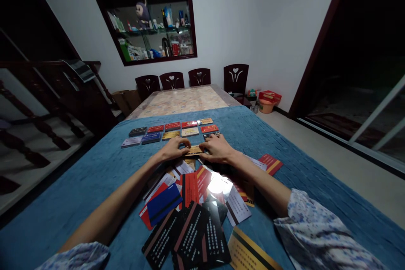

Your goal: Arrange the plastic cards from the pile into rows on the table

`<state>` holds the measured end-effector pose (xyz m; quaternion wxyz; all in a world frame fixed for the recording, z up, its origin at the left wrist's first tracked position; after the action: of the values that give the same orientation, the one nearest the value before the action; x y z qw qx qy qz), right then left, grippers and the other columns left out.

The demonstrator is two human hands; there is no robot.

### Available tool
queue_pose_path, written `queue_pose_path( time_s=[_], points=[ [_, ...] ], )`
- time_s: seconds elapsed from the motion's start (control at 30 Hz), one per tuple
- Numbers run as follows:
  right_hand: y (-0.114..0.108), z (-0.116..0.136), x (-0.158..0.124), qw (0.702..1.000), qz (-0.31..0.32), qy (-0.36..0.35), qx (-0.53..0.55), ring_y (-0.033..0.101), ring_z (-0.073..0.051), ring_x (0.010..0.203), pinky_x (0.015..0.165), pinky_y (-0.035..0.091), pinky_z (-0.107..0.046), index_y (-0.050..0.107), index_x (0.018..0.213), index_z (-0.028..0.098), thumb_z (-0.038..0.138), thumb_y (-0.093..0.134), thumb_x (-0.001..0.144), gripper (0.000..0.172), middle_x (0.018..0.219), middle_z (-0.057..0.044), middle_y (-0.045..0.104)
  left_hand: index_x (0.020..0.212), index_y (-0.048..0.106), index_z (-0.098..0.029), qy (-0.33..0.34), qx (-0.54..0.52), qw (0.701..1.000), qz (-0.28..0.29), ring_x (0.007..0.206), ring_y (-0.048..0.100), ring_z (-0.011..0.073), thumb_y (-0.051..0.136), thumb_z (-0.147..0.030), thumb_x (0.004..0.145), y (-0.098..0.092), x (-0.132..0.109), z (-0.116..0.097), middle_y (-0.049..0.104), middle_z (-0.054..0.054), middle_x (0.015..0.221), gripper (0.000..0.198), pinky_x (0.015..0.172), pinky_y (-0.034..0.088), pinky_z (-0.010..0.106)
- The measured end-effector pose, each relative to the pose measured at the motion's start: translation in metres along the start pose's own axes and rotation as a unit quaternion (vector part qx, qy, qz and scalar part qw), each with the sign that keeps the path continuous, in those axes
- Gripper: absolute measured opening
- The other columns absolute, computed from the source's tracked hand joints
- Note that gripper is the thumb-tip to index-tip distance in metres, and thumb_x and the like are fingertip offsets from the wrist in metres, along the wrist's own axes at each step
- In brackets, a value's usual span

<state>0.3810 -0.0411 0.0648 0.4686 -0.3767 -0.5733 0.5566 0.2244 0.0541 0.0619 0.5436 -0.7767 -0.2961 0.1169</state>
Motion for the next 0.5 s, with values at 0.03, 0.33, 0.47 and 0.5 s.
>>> queue_pose_path(
  time_s=[0.03,0.33,0.47,0.5],
  points=[
    [-0.001,-0.001,0.000,1.000,-0.002,-0.003,0.000,0.054,-0.027,0.105,0.084,0.034,-0.036,0.072,0.107,0.023,0.042,0.055,0.092,0.029,0.105,-0.009,0.071,0.089,0.075,-0.018,0.007,-0.006,1.000,0.006,0.091,0.065,0.0211,0.055,-0.027,0.078,0.001,0.001,0.001,0.075,0.004,0.091,0.025,0.090,0.046,0.032],
    [0.008,-0.007,0.001,0.995,-0.077,-0.058,-0.015,0.054,-0.024,0.104,0.083,0.034,-0.036,0.074,0.105,0.023,0.035,0.052,0.096,0.027,0.107,-0.010,0.071,0.085,0.079,-0.018,0.034,-0.009,0.999,0.032,0.087,0.066,0.0188,0.056,-0.024,0.080,0.001,0.003,-0.003,0.077,0.004,0.088,0.024,0.091,0.045,0.029],
    [0.007,-0.009,0.001,0.981,-0.177,-0.075,-0.021,0.055,-0.021,0.096,0.086,0.033,-0.037,0.075,0.093,0.022,0.029,0.050,0.098,0.026,0.095,-0.009,0.073,0.080,0.078,-0.014,0.017,-0.028,0.999,-0.015,0.083,0.065,0.0184,0.056,-0.026,0.081,-0.007,0.003,-0.001,0.076,0.003,0.081,0.025,0.080,0.047,0.025],
    [0.007,-0.010,0.002,0.976,-0.199,-0.079,-0.023,0.055,-0.021,0.094,0.086,0.033,-0.037,0.075,0.090,0.022,0.028,0.050,0.097,0.026,0.092,-0.008,0.073,0.080,0.078,-0.014,0.015,-0.035,0.999,-0.025,0.081,0.065,0.0185,0.056,-0.027,0.082,-0.010,0.002,-0.001,0.076,0.003,0.080,0.026,0.078,0.047,0.024]
  ],
)
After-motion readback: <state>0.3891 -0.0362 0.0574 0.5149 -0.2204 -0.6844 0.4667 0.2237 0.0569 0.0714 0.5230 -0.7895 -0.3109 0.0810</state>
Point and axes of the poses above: each hand's wrist, its own x-axis towards the middle knuckle, its own y-axis out of the palm, z = x × y, the point moved 4 cm from there along x, towards the middle knuckle
